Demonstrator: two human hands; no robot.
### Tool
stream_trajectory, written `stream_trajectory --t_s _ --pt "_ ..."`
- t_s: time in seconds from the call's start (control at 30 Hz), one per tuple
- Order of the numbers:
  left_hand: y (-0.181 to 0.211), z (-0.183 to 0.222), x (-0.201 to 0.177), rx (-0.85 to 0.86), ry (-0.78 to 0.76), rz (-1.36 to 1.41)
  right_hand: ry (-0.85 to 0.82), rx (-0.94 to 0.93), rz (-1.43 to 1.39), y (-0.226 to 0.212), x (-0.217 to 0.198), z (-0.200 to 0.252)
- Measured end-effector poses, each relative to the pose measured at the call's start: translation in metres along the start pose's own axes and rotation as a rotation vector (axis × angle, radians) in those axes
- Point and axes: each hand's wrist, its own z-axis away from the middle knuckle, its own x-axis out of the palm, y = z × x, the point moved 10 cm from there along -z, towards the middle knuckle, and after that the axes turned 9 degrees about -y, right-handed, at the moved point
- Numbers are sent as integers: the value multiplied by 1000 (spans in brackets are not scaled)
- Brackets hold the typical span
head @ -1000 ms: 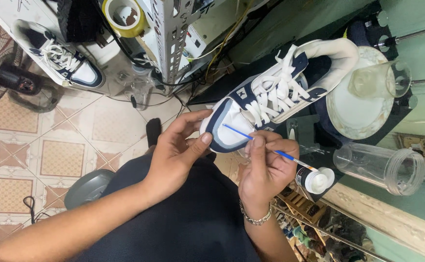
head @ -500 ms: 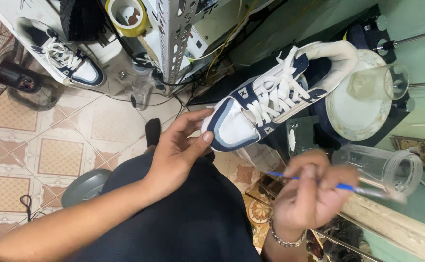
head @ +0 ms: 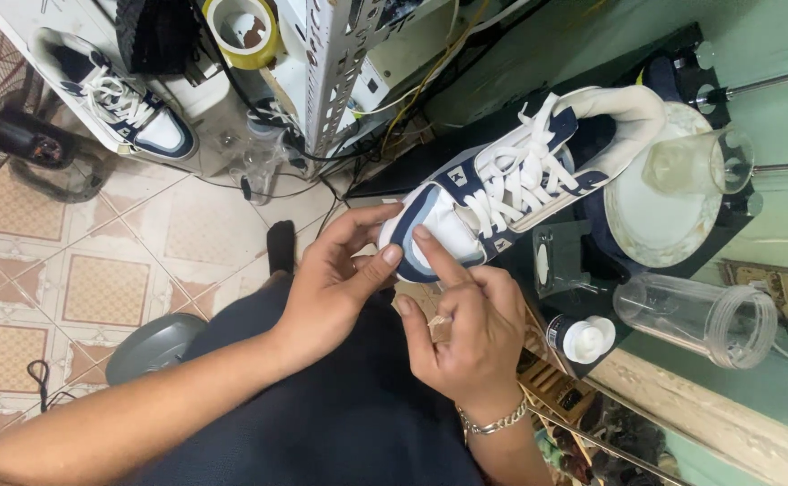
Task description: Applying white paint to the trim of a sneaker for restoration.
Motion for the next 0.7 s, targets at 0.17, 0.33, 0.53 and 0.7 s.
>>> stream_trajectory --t_s 0.17,0.33,0.53,0.7 --pt "-2 1 -3 3 4 2 17 15 -15 5 3 4" --pt "-1 1 -2 17 3 -37 108 22 -134 13 -2 8" --pt "-1 -1 -2 4 -5 6 51 -3 -14 2 1 1" --pt "-3 1 -4 -1 7 -39 112 47 -104 9 -4 7"
